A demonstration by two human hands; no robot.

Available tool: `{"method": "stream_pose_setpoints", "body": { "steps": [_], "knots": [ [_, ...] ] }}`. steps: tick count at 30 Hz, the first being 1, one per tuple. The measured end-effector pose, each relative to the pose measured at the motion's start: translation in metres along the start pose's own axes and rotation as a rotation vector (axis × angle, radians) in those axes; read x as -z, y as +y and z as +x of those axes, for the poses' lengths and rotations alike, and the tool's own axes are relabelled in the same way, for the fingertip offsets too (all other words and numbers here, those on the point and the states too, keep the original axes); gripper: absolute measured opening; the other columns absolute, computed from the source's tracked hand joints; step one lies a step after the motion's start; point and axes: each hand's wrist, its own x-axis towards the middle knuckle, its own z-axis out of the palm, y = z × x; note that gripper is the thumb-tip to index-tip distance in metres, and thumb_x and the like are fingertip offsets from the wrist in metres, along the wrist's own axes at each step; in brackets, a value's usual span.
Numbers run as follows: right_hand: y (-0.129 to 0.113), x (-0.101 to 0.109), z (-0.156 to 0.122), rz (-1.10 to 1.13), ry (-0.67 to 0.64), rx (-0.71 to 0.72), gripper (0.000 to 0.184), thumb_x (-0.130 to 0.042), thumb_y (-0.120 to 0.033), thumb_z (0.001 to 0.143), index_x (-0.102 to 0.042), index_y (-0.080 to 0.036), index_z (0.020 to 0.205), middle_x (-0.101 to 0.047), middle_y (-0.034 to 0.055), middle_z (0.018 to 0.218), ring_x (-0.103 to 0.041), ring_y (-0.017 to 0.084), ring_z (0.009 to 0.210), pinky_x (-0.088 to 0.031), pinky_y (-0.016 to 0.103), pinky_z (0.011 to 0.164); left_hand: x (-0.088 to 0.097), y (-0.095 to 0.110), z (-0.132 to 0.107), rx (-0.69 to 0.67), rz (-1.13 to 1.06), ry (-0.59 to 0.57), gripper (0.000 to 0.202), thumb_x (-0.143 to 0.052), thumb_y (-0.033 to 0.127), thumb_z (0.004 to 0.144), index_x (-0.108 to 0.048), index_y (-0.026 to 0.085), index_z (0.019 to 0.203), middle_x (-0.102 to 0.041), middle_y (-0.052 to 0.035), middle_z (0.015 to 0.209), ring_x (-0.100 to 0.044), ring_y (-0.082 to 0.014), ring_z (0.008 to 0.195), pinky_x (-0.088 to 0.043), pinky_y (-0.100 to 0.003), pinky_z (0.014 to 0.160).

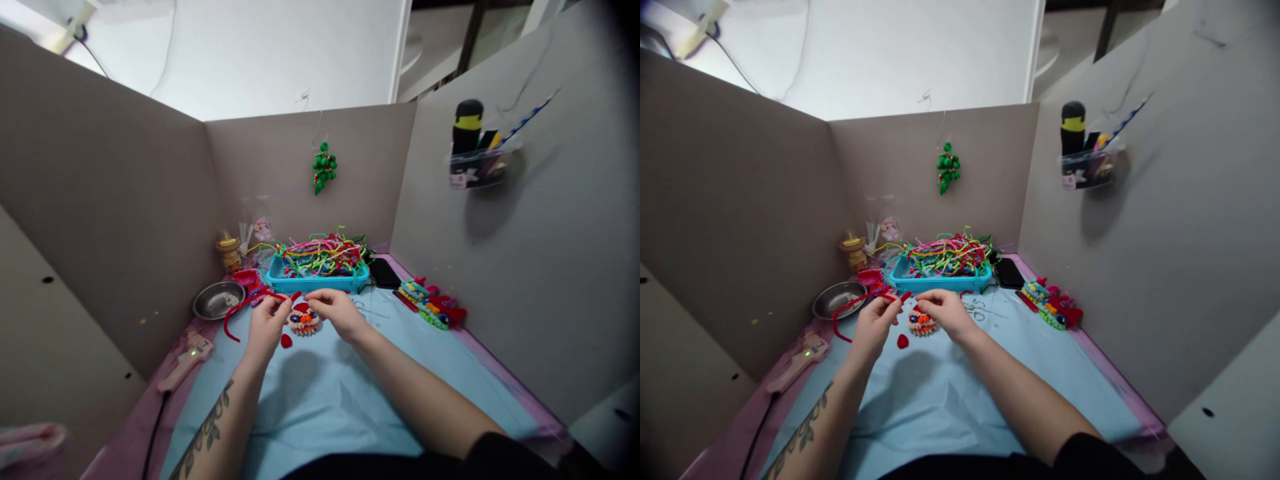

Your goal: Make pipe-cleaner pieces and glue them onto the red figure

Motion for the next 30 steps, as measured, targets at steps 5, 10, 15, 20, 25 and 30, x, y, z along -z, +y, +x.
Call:
{"method": "stream_pose_setpoints", "body": {
  "steps": [5,10,15,20,25,30],
  "knots": [
    [-0.015,-0.020,0.009,0.136,0.085,0.075,0.020,-0.068,-0.032,0.065,-0.059,-0.015,0.059,-0.048,-0.0058,0.049,-0.038,0.006,0.044,-0.030,0.020,0.044,-0.015,0.007,0.017,-0.129,0.060,-0.013,0.022,-0.058,0.036,0.075,-0.062,0.015,0.072,-0.061,-0.0010,0.066,-0.054,-0.0123,0.059,-0.044,-0.023,0.057],
    [0.015,-0.026,0.022,0.371,0.278,0.080,0.024,-0.068,-0.035,0.064,-0.053,-0.016,0.063,-0.042,-0.0077,0.049,-0.031,0.005,0.041,-0.023,0.019,0.041,-0.039,-0.011,0.028,-0.248,0.100,0.047,0.019,-0.055,0.031,0.077,-0.063,0.015,0.070,-0.061,-0.0019,0.069,-0.056,-0.0139,0.067,-0.044,-0.022,0.061],
    [0.033,-0.024,0.020,0.307,0.331,0.070,0.026,-0.065,-0.039,0.068,-0.051,-0.018,0.067,-0.041,-0.0071,0.053,-0.030,0.006,0.042,-0.024,0.020,0.040,-0.038,-0.022,0.025,-0.227,0.155,-0.015,0.017,-0.057,0.029,0.075,-0.065,0.016,0.069,-0.064,-0.0033,0.069,-0.058,-0.0155,0.068,-0.046,-0.025,0.065],
    [0.035,-0.015,0.017,-0.091,0.346,0.212,0.019,-0.056,-0.036,0.077,-0.055,-0.018,0.073,-0.052,-0.0023,0.063,-0.046,0.012,0.058,-0.038,0.023,0.056,-0.027,-0.031,0.028,-0.088,0.000,-0.106,0.020,-0.061,0.033,0.073,-0.066,0.015,0.078,-0.068,-0.0042,0.075,-0.061,-0.0160,0.068,-0.048,-0.024,0.061],
    [0.037,-0.006,0.016,-0.452,0.299,0.355,0.015,-0.049,-0.024,0.081,-0.054,-0.018,0.068,-0.053,0.0008,0.072,-0.051,0.016,0.073,-0.039,0.026,0.070,-0.026,-0.041,0.029,-0.041,-0.103,-0.084,0.025,-0.061,0.038,0.072,-0.066,0.014,0.079,-0.068,-0.0044,0.079,-0.062,-0.0157,0.068,-0.049,-0.025,0.061],
    [0.042,-0.001,0.019,-0.722,0.186,0.373,0.016,-0.042,-0.015,0.083,-0.055,-0.018,0.073,-0.054,0.0037,0.077,-0.051,0.017,0.077,-0.039,0.027,0.070,-0.025,-0.047,0.027,-0.030,-0.024,-0.079,0.020,-0.059,0.035,0.074,-0.067,0.016,0.076,-0.068,-0.0028,0.073,-0.062,-0.0164,0.069,-0.048,-0.025,0.064]
  ]
}}
